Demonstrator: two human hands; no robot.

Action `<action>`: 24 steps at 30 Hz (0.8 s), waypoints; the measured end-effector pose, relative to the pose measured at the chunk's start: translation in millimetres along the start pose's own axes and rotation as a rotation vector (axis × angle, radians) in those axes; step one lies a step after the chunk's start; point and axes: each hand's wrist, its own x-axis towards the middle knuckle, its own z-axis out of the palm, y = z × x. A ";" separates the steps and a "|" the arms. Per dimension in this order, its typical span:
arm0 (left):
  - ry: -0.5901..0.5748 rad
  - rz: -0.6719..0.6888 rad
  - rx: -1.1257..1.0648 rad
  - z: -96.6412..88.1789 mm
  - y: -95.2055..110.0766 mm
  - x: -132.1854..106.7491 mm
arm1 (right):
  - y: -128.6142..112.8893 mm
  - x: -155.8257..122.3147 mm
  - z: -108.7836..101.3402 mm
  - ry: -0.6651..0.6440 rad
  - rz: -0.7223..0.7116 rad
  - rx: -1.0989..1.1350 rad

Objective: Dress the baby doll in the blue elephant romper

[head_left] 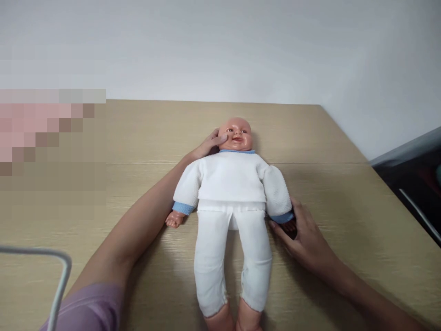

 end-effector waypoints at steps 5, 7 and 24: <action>-0.003 -0.002 0.005 1.7 1.7 -2.2 | -1.5 0.6 -1.1 -0.003 0.009 0.001; -0.003 -0.001 0.007 2.3 1.6 -2.9 | -1.8 0.7 -1.5 -0.014 0.013 0.006; -0.017 0.033 0.147 3.9 22.2 -8.7 | 0.3 5.9 0.3 0.089 0.010 0.090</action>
